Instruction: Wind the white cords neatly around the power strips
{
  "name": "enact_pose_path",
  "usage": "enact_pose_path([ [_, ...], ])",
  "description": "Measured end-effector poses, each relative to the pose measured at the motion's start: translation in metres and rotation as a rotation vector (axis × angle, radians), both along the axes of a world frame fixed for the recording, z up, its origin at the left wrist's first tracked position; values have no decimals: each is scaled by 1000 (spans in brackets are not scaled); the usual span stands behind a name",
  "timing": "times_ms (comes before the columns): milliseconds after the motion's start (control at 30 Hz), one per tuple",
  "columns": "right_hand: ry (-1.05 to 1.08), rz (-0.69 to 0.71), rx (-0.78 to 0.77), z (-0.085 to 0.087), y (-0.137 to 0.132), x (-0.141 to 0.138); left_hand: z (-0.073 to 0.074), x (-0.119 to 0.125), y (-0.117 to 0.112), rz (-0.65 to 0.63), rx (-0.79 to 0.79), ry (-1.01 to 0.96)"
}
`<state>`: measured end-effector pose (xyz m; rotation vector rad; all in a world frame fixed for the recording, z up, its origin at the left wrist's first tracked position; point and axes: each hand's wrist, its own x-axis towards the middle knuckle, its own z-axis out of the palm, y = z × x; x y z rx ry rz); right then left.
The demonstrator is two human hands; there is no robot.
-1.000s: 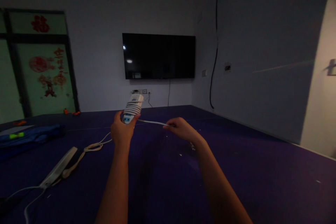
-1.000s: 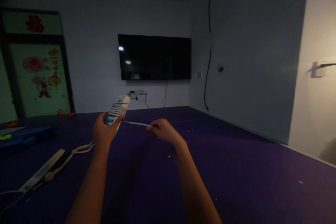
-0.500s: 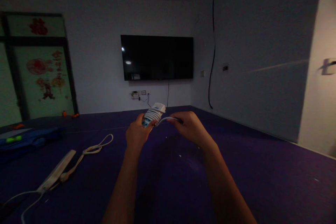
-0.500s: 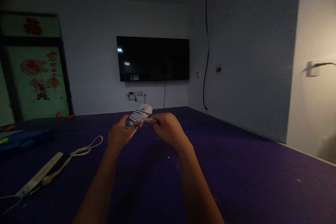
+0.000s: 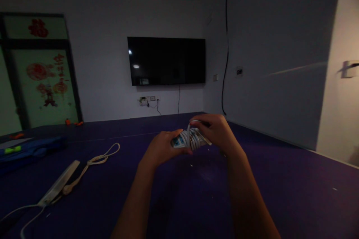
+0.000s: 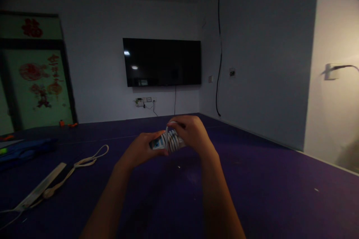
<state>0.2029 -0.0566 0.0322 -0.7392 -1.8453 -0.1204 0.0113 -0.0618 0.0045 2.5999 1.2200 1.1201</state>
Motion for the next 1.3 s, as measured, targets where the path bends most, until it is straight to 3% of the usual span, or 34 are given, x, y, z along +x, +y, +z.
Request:
enact_pose_path([
  [267, 90, -3, -103, 3, -12, 16, 0, 12, -14, -6, 47, 215],
  [400, 127, -16, -129, 0, -11, 24, 3, 12, -17, -88, -57, 191],
  [567, 168, 68, -137, 1, -20, 17, 13, 7, -32, -121, -178, 204],
  [767, 238, 259, -223, 4, -25, 14, 25, 0, -54, -209, -242, 148],
  [1033, 261, 655, -429, -8, 6, 3, 27, -1, -65, -399, -310, -2],
  [1167, 283, 679, -469, -13, 19, -14, 29, -7, -62, -309, -300, -41],
  [1300, 299, 591, -536, -24, 26, -26, 26, -15, -54, -200, -310, -187],
])
